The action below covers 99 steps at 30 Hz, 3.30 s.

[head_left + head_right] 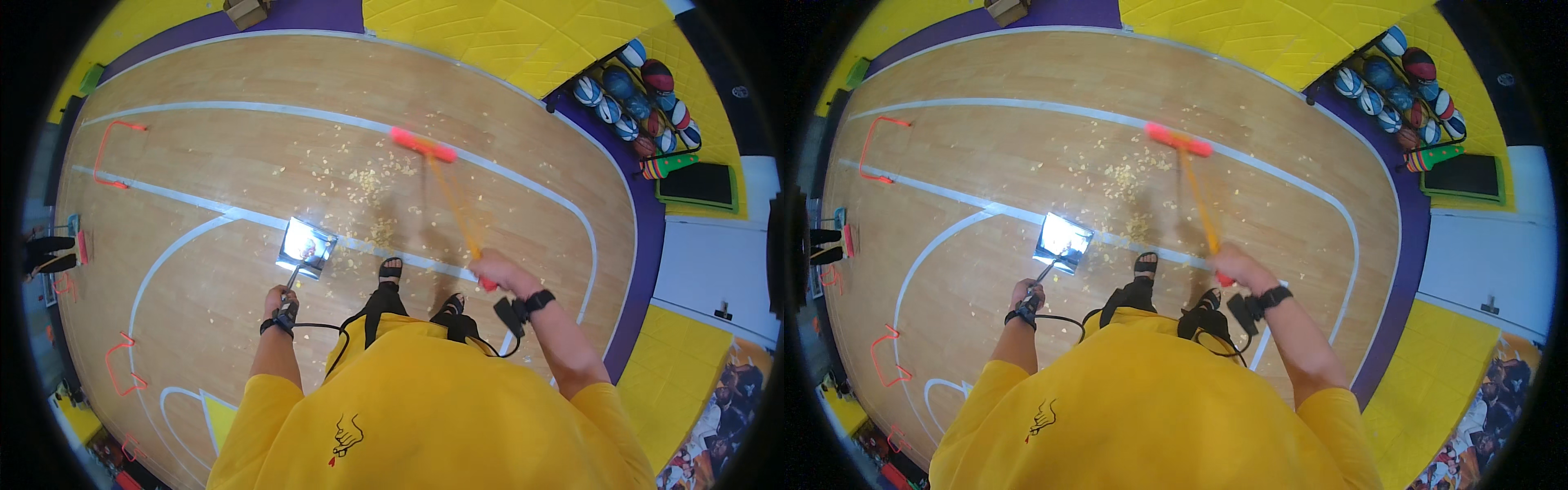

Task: The person sweeps debris from an indoor court floor into a long-handled dustpan using a broom.

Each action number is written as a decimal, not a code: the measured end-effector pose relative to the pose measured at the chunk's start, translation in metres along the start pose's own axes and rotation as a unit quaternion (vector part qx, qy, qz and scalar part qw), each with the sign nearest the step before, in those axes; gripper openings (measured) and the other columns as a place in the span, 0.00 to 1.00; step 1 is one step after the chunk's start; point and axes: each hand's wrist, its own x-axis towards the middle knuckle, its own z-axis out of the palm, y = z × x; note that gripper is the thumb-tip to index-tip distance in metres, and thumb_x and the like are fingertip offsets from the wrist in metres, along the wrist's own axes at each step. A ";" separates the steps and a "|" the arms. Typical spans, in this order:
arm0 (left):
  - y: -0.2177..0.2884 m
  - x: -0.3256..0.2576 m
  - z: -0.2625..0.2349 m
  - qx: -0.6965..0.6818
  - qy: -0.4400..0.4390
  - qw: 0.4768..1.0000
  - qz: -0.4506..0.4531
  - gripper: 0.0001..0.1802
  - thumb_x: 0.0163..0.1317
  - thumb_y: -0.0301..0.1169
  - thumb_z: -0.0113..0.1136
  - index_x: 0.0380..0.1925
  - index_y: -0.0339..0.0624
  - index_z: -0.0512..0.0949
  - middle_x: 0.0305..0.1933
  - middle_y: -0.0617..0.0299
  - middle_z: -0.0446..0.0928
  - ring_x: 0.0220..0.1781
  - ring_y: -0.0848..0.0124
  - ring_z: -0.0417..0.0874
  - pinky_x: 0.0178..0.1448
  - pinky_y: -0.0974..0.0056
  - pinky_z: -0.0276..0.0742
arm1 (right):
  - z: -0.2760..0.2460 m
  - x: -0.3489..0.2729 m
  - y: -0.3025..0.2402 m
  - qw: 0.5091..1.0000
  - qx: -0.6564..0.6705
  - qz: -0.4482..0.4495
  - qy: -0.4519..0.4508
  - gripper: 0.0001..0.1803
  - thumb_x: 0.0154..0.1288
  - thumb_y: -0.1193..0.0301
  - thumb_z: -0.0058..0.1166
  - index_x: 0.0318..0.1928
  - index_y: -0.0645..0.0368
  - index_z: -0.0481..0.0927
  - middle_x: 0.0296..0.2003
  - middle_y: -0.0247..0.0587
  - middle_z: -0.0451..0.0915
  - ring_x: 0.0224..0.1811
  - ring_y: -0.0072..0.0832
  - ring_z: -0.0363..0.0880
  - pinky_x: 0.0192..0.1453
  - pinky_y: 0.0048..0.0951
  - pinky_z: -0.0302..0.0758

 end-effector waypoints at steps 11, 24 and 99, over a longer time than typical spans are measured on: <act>-0.005 0.010 0.022 0.001 -0.039 0.999 0.002 0.07 0.52 0.30 0.40 0.18 0.41 0.59 0.10 0.68 0.58 0.07 0.79 0.59 0.11 0.76 0.61 | 0.022 -0.105 0.023 0.984 -0.007 0.021 -0.179 0.13 0.51 0.67 0.50 0.35 0.62 0.72 0.17 0.31 0.69 0.14 0.16 0.64 0.15 0.18 0.59; -0.046 -0.020 0.061 0.168 0.066 0.958 0.224 0.12 0.51 0.35 0.43 0.13 0.48 0.59 0.08 0.71 0.58 0.07 0.77 0.60 0.10 0.75 0.56 | -0.131 -0.053 0.135 0.937 0.326 -0.018 0.121 0.08 0.50 0.70 0.48 0.26 0.62 0.68 0.13 0.33 0.67 0.10 0.19 0.64 0.10 0.20 0.60; -0.200 -0.036 -0.053 -0.272 0.092 0.954 0.090 0.06 0.54 0.31 0.41 0.23 0.41 0.61 0.13 0.66 0.62 0.09 0.78 0.61 0.12 0.77 0.62 | -0.136 -0.046 -0.027 0.969 -0.111 0.049 -0.217 0.06 0.51 0.70 0.46 0.21 0.57 0.66 0.11 0.27 0.61 0.10 0.15 0.59 0.12 0.18 0.55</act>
